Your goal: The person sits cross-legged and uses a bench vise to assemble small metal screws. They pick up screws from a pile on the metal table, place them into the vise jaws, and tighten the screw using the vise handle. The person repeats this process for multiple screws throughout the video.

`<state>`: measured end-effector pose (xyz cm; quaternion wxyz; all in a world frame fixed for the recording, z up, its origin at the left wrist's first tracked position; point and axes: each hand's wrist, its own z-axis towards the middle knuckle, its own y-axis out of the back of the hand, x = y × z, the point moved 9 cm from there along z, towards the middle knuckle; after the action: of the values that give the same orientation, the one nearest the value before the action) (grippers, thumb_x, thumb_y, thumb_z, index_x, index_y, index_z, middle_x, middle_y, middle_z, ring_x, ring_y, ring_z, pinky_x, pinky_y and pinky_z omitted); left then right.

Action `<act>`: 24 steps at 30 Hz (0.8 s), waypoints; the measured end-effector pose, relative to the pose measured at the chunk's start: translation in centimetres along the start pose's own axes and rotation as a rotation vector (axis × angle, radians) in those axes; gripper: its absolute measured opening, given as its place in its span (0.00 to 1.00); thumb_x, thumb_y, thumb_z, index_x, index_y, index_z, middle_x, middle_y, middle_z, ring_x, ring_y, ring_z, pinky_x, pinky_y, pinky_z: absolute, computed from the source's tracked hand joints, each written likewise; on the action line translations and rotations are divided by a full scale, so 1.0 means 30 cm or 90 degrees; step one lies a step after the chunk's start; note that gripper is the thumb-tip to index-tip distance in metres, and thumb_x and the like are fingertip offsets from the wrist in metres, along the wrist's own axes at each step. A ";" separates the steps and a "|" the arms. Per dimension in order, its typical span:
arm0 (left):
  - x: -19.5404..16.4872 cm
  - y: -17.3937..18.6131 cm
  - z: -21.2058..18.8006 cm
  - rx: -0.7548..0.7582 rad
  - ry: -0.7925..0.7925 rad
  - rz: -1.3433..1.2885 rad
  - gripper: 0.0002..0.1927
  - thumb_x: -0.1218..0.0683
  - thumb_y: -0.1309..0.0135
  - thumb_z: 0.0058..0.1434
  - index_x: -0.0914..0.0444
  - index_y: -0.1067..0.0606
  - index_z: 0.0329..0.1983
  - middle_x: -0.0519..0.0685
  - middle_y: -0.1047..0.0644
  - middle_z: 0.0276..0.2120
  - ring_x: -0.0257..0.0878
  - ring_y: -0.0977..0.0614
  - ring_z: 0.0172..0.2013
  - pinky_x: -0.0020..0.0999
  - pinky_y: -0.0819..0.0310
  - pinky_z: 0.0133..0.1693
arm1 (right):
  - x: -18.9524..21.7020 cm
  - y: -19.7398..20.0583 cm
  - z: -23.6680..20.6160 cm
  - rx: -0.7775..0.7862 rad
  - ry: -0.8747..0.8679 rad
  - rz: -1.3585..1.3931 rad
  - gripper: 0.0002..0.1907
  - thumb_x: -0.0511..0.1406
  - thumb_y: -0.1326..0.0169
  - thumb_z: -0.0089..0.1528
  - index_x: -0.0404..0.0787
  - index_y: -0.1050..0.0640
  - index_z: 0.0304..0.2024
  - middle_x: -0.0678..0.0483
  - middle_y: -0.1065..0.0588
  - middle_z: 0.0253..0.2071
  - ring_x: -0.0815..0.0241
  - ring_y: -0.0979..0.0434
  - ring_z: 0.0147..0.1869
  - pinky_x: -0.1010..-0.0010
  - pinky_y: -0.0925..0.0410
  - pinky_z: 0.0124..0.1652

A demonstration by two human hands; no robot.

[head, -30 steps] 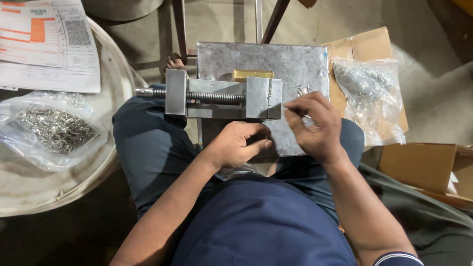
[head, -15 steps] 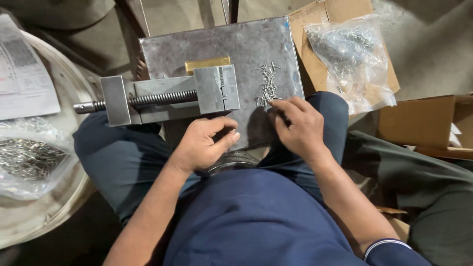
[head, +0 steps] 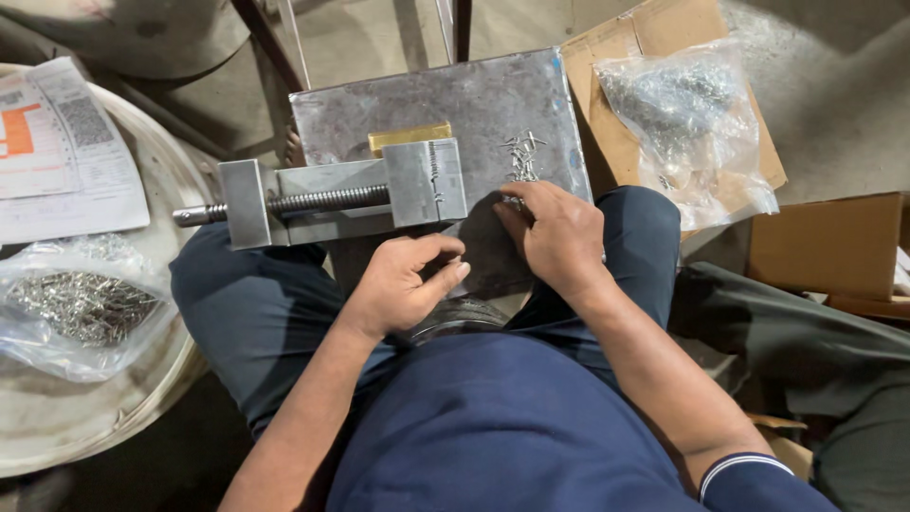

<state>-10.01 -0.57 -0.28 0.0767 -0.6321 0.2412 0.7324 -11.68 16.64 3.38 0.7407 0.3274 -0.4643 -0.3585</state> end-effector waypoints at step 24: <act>0.010 0.045 -0.015 0.010 -0.003 -0.110 0.14 0.55 0.44 0.66 0.66 0.23 0.51 0.55 0.18 0.37 0.43 0.16 0.36 0.35 0.22 0.41 | 0.122 -0.031 -0.023 0.106 -0.030 0.367 0.05 0.29 0.37 0.63 0.35 0.21 0.40 0.54 0.23 0.36 0.68 0.25 0.36 0.77 0.32 0.36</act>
<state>-10.24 -2.02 -0.25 0.1449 -0.6484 0.1917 0.7224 -10.12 13.20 4.04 0.7717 0.2332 -0.5830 -0.1015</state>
